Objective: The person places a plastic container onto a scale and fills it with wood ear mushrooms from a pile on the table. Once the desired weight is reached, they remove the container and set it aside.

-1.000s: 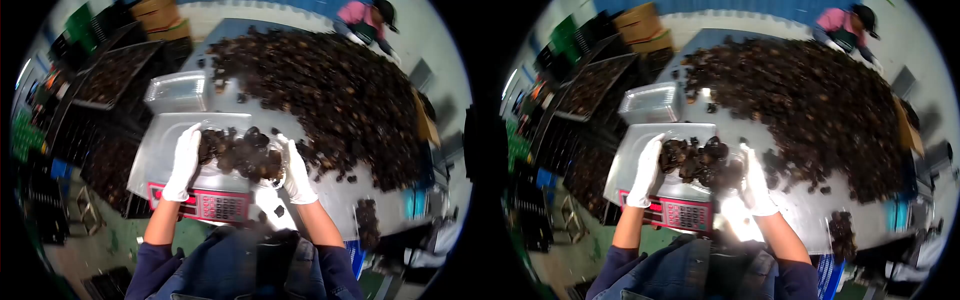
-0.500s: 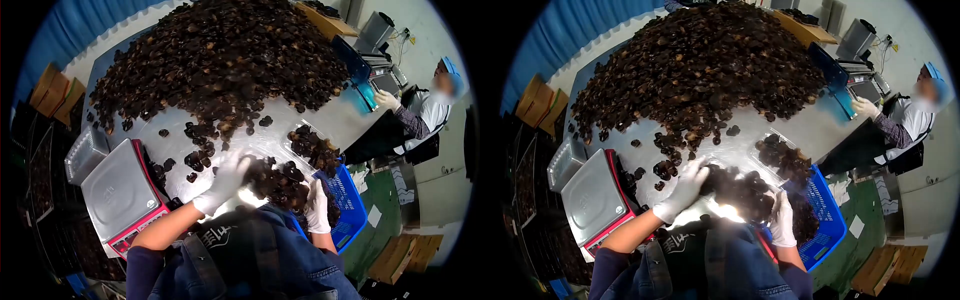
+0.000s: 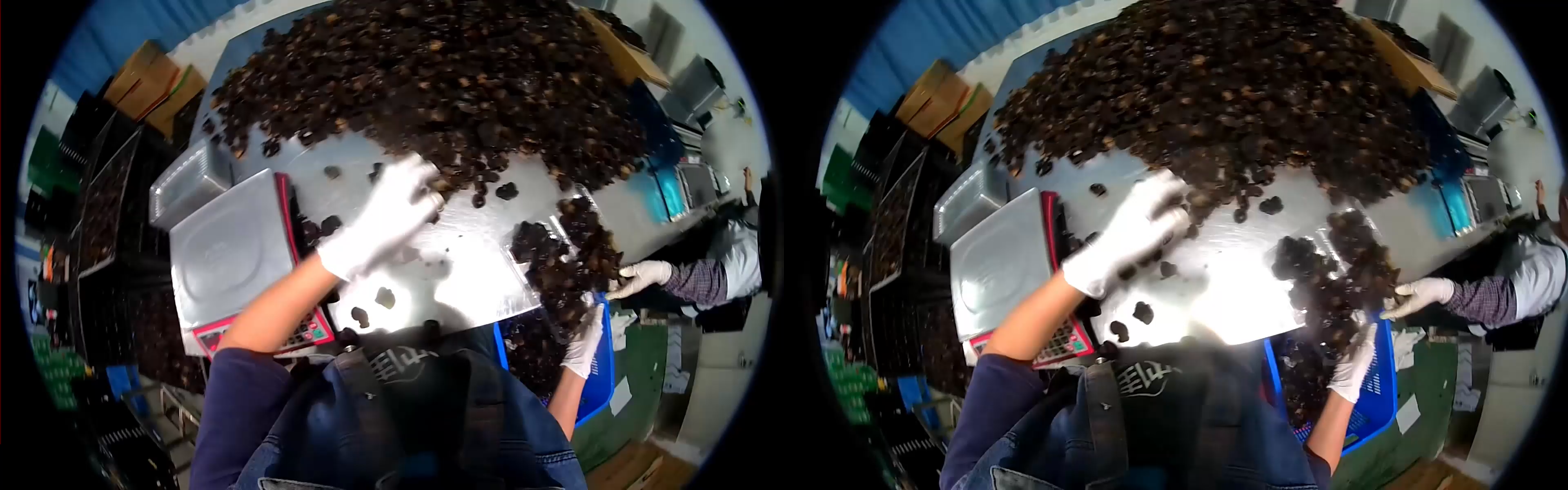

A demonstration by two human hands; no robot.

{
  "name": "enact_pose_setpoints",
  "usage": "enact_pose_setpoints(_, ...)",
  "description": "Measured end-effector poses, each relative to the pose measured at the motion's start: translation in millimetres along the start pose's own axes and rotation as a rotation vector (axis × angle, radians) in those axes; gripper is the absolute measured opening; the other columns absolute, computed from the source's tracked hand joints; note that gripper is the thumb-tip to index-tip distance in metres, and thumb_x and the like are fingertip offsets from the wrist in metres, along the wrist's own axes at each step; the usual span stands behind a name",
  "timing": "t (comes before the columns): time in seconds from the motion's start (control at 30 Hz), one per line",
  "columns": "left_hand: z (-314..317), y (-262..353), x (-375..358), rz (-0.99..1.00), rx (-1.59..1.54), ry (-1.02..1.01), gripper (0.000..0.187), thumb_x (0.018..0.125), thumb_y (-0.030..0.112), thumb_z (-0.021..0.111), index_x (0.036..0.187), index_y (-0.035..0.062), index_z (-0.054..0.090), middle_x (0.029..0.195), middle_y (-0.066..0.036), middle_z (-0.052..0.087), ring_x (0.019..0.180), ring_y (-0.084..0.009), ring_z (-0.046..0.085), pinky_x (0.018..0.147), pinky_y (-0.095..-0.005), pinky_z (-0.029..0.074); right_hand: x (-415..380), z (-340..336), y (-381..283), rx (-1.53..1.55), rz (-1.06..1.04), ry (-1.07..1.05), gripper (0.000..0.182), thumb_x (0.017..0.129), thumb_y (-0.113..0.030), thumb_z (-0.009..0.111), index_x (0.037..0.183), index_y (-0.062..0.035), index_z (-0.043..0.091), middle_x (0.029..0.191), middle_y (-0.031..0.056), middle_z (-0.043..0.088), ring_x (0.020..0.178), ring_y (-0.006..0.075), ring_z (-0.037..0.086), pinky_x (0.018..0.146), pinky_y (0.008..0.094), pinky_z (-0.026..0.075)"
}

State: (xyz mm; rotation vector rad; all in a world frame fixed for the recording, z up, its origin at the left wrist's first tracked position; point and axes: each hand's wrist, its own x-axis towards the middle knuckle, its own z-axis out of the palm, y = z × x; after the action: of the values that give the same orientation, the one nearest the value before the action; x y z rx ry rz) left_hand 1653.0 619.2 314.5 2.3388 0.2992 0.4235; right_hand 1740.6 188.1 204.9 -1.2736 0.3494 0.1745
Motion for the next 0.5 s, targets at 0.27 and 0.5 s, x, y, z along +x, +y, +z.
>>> enact_pose_setpoints(0.27,-274.5,-217.8,-51.5,-0.376,0.862,0.435,0.041,0.087,0.016,0.060,0.124,-0.0011,0.062,0.126,-0.022,0.062,0.114,-0.0370,0.060,0.100,-0.0407,0.047,22.5,-35.4,-1.9,-0.566,-0.583,0.255,0.051,0.104,-0.038,0.046,0.133,0.0048,0.049,0.130,0.0208,0.053,0.118,0.0286,0.051,0.104,0.0407,0.040)
enact_pose_setpoints(0.5,-321.9,-277.9,-110.0,-0.503,0.810,0.092,0.023,0.086,0.009,0.058,0.101,0.0105,0.075,0.102,-0.018,0.070,0.099,-0.0348,0.067,0.088,-0.0402,0.051,-122.0,158.3,42.3,-1.241,-1.069,-1.005,0.037,0.078,-0.024,0.074,0.109,-0.0069,0.064,0.113,0.0156,0.064,0.097,0.0351,0.063,0.076,0.0427,0.051)
